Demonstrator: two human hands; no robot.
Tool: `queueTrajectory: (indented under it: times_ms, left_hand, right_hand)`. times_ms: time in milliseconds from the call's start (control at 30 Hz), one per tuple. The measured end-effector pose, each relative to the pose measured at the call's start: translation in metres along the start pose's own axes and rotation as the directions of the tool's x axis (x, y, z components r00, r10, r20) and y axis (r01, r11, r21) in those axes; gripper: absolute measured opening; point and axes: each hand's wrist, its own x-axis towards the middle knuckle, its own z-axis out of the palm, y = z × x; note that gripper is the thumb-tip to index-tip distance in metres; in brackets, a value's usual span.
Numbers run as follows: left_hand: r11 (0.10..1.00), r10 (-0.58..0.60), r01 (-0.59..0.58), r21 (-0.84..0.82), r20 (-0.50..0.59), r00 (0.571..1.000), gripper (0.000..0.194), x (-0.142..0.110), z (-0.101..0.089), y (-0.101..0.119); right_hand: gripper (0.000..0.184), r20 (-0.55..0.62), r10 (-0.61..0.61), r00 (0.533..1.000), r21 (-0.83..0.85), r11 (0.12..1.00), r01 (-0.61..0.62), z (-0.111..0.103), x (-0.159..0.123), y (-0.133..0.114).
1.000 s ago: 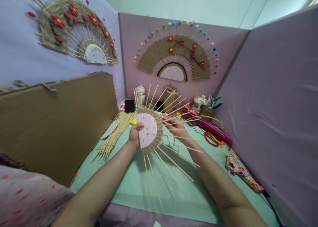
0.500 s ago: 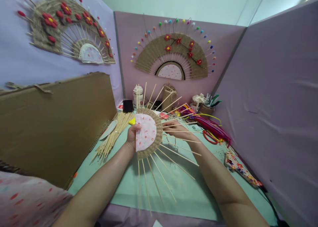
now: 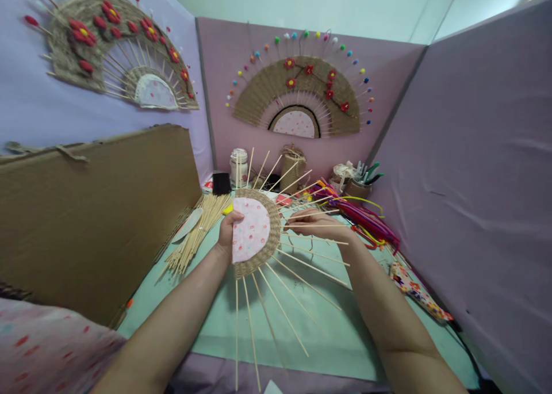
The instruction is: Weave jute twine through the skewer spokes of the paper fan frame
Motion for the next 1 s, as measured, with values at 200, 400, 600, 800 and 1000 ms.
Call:
queueTrajectory:
  times_ms: [200,400,600,800,1000]
  left_hand:
    - [0.998,0.052,-0.051,0.038,-0.025,0.998,0.054,-0.001,0.002,0.005]
    - [0.997,0.073,-0.073,0.009,-0.041,0.996,0.055,-0.001,0.000,0.009]
    - [0.998,0.018,-0.017,0.059,-0.016,1.000,0.050,0.001,-0.004,0.008]
    - [0.993,0.038,-0.033,0.109,-0.046,0.998,0.041,0.001,-0.003,0.005]
    - [0.990,0.062,-0.057,0.130,-0.029,0.998,0.035,0.002,-0.005,0.007]
  right_hand:
    - [0.029,0.286,0.058,0.957,-0.051,0.998,-0.045,-0.012,0.001,0.002]
    - [0.030,0.229,0.060,0.972,-0.012,0.998,-0.058,-0.040,-0.001,0.018]
    - [0.026,-0.019,0.072,0.997,0.108,0.992,-0.069,-0.068,-0.006,0.033]
    - [0.027,-0.123,0.032,0.992,0.194,0.981,-0.007,-0.072,-0.009,0.029]
    - [0.027,-0.177,-0.028,0.984,0.082,0.996,0.043,-0.075,-0.010,0.028]
